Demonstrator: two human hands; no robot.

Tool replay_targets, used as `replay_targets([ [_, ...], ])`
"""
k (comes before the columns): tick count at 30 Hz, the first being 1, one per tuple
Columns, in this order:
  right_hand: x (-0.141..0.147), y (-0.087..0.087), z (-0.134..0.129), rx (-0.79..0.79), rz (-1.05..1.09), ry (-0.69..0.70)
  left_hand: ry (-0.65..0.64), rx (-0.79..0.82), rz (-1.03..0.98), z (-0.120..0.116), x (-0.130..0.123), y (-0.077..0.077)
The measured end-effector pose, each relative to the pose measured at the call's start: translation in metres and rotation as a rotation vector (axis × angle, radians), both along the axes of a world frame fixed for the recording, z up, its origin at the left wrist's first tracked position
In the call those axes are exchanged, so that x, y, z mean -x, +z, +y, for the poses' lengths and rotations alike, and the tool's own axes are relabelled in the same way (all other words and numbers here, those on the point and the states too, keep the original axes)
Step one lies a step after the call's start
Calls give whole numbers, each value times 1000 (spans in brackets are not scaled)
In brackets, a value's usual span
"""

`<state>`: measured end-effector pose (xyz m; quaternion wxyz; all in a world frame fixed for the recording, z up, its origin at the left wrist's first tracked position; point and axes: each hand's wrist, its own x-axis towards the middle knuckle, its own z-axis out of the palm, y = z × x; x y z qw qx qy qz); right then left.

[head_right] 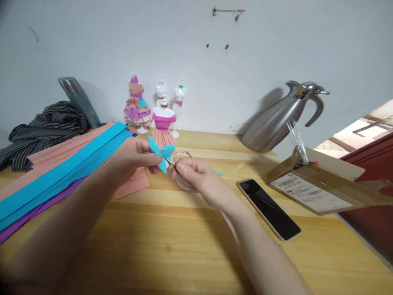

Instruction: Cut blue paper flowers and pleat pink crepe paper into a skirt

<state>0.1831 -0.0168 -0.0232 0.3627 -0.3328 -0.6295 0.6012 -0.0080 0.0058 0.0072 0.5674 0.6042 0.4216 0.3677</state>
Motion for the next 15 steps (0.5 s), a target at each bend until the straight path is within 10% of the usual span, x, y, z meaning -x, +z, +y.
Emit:
replay_targets([
  [15,0,2,0,-7,-5,-29,-161,-13,-139,1,9,-2],
])
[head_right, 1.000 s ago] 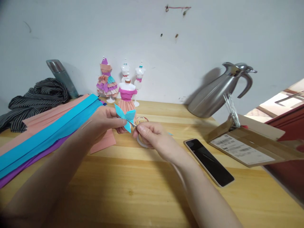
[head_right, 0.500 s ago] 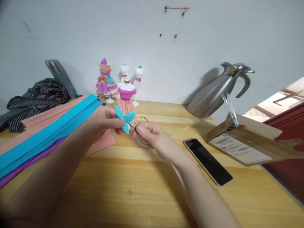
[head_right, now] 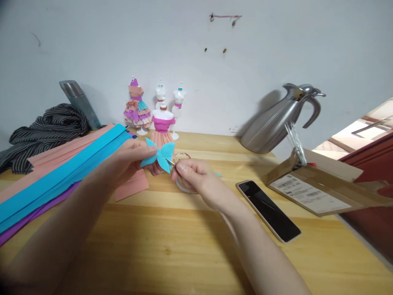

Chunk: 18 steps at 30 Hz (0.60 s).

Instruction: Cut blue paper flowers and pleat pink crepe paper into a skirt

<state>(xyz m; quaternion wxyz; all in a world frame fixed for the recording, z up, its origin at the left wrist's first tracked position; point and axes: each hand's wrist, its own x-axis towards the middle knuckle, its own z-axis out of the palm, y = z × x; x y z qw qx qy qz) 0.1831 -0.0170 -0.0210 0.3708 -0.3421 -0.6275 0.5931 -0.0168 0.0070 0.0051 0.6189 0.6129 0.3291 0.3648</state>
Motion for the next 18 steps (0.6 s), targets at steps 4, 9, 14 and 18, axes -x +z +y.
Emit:
replay_targets([
  [4,0,-2,1,6,2,6,52,58,-25,2,-4,0],
  [9,0,-2,1,10,16,10,85,72,-20,2,-4,-1],
  [14,0,-2,1,5,29,1,70,51,3,1,0,-1],
  [18,0,-1,0,9,17,-9,59,43,8,4,0,-7],
])
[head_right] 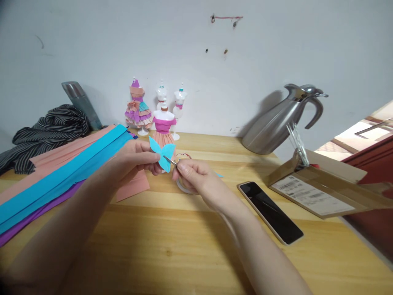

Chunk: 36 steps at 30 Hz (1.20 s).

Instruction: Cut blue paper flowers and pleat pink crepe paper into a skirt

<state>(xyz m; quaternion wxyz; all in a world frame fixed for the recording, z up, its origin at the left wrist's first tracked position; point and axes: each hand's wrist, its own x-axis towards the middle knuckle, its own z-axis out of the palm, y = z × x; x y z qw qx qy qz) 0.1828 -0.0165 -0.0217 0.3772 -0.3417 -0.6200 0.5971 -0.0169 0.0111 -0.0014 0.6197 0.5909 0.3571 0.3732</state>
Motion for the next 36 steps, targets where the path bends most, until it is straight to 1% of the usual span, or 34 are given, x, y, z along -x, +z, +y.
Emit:
replay_targets([
  [3,0,2,-2,10,18,-1,17,4,-4,2,-2,-1],
  [6,-1,2,-3,-2,82,-20,26,14,6,1,-4,1],
  [8,-2,0,-3,-52,100,-92,33,21,22,-1,-6,2],
  [10,-1,-1,-1,-104,81,-203,31,23,42,-2,-8,2],
  [12,1,-2,0,-101,68,-265,13,28,55,-4,-11,0],
  [16,6,-2,3,-22,85,-243,-34,21,114,-4,-17,-4],
  [19,7,-1,3,-85,32,-292,-38,-19,242,-3,-20,-7],
  [21,7,0,3,-146,-36,-321,-6,-97,332,-3,-20,-9],
  [22,8,0,3,-178,-81,-335,16,-166,372,-3,-20,-10],
  [26,10,1,1,-285,-229,-401,107,-502,529,-7,-19,-13],
  [28,10,3,0,-303,-238,-412,168,-579,558,-8,-19,-12],
  [29,9,3,-1,-299,-219,-403,174,-569,525,-9,-18,-11],
  [31,8,4,-2,-259,-150,-367,115,-449,377,-10,-17,-8],
  [34,4,4,-2,-173,-50,-303,-14,-139,137,-12,-14,-5],
  [36,3,3,-1,-146,-27,-276,-34,38,26,-13,-11,-7],
])
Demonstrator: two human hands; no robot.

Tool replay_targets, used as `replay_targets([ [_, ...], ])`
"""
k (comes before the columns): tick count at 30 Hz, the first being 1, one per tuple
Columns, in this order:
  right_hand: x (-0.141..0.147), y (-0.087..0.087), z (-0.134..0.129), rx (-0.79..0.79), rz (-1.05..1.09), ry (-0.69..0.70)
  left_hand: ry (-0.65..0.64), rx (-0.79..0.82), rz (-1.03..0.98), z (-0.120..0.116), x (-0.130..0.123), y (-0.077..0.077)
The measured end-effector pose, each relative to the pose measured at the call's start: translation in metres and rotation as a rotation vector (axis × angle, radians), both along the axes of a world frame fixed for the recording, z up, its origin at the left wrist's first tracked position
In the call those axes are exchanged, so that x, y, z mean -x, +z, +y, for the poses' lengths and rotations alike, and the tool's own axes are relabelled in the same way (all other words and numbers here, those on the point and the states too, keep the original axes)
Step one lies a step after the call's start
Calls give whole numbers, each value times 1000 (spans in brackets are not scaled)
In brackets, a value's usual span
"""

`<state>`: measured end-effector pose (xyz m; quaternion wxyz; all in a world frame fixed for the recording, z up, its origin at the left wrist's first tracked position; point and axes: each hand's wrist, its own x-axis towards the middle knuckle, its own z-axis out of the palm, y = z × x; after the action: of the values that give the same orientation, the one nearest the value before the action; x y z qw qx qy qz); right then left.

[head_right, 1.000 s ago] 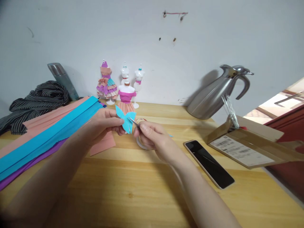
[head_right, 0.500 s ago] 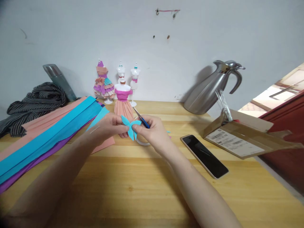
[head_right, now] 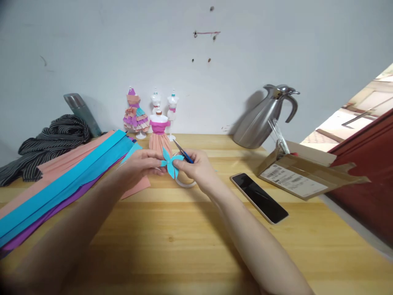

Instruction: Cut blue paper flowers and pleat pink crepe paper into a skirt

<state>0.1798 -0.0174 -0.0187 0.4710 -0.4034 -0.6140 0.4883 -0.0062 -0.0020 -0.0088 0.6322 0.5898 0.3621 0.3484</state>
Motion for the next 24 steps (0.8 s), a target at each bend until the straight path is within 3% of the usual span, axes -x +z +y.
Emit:
replay_targets([
  [5,6,-10,4,67,-34,86,14,208,-184,-5,9,-24],
  [13,12,-38,5,145,-112,160,66,193,-118,-8,12,-66],
  [20,7,-41,6,92,-87,119,96,162,-149,-5,-1,-64],
  [24,4,-39,3,122,-74,167,85,217,-232,-9,-2,-67],
])
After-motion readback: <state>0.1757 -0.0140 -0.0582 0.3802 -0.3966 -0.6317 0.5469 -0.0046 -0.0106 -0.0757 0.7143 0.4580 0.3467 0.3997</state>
